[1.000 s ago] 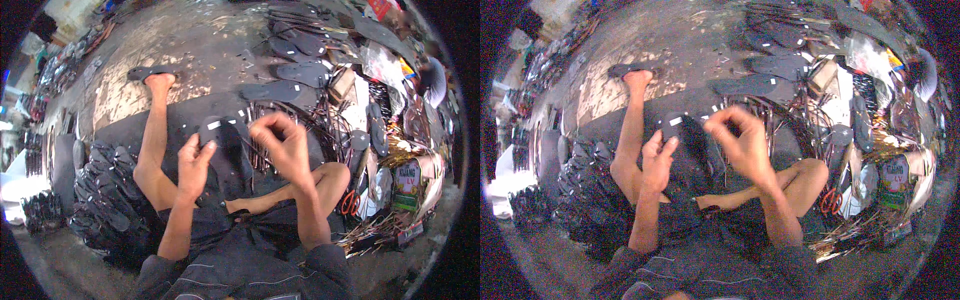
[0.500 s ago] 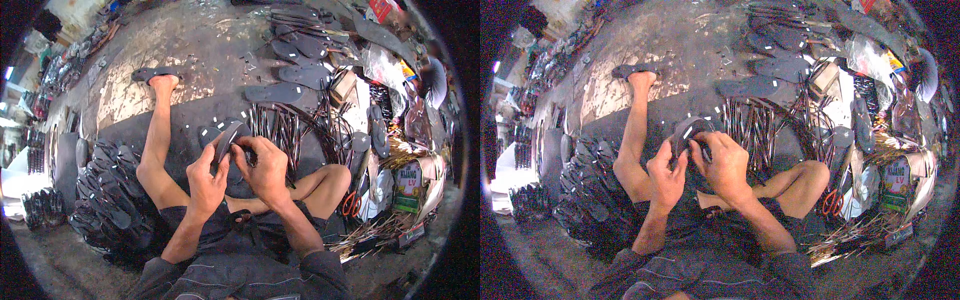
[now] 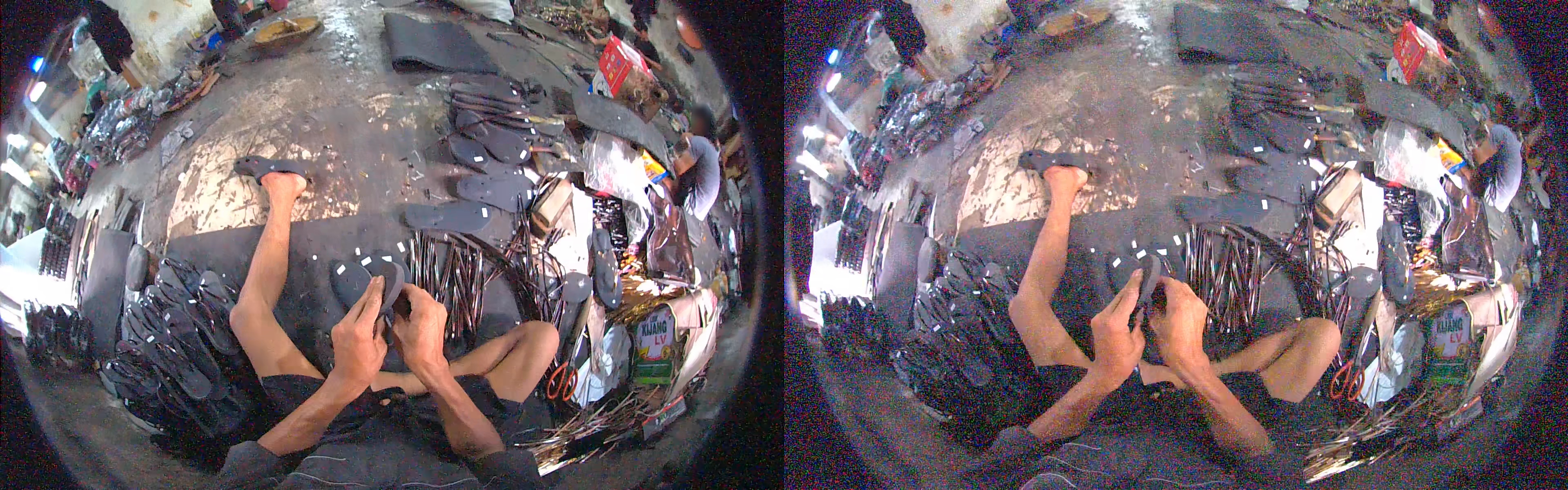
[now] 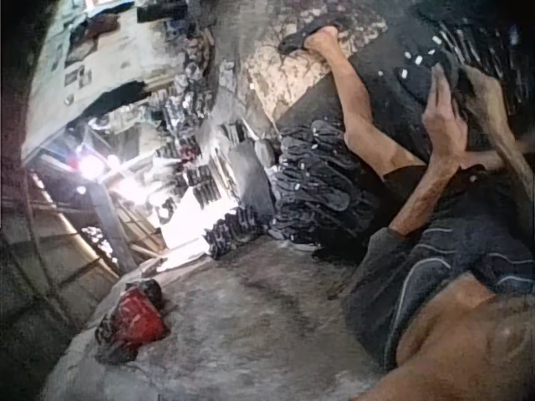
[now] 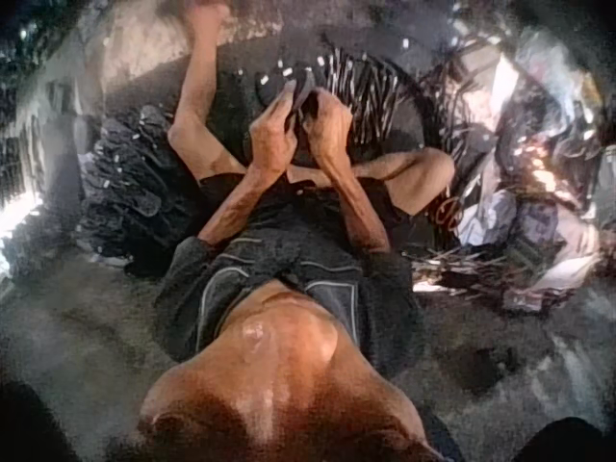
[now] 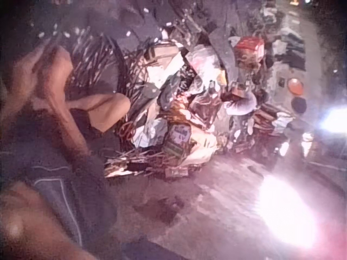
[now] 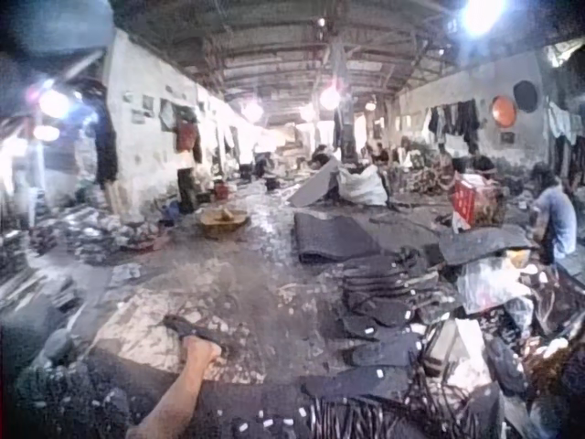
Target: The person sits on the floor and assembles black flip-flops by inserting straps into the soles. They handle multiple soles and straps, repeatedly threading the straps through pre-cut holes and adjusting them by hand.
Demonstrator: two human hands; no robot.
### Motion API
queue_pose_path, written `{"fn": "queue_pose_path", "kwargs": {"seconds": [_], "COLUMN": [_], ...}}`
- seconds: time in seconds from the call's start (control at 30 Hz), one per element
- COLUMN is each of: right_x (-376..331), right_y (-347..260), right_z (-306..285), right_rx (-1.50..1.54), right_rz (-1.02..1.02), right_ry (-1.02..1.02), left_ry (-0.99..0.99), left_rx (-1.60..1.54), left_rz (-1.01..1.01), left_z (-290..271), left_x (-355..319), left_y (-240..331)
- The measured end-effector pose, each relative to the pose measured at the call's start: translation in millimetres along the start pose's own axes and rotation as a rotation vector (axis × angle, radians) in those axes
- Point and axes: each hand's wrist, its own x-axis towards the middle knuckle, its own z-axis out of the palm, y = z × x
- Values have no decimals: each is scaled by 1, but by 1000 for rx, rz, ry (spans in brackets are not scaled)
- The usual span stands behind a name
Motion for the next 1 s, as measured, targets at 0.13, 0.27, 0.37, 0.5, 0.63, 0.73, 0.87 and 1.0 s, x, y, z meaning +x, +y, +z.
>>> {"fn": "queue_pose_path", "kwargs": {"seconds": [0.13,0.27,0.37,0.5,0.63,0.73,0.87,1.0], "right_x": [10,-3,2,0,6,4,5,15], "right_y": [-2,11,17,12,15,21,15,18], "right_z": [-6,7,9,12,0,-1,-4,-2], "right_rx": [92,-108,142,-16,-36,-86,-136,-51], "right_rz": [137,-45,8,-38,-123,-206,-126,-105], "right_ry": [-94,-12,-63,36,33,10,-85,-51], "left_ry": [-32,-29,-73,-10,20,-10,0,-49], "left_rx": [-82,10,-52,71,-82,-42,23,0], "left_rz": [18,2,-84,53,40,33,1,-17], "left_z": [-4,-1,-3,2,3,4,5,3], "left_x": [9,-5,9,6,11,7,9,22], "left_y": [-15,-11,-17,-14,-18,-16,-7,-10]}}
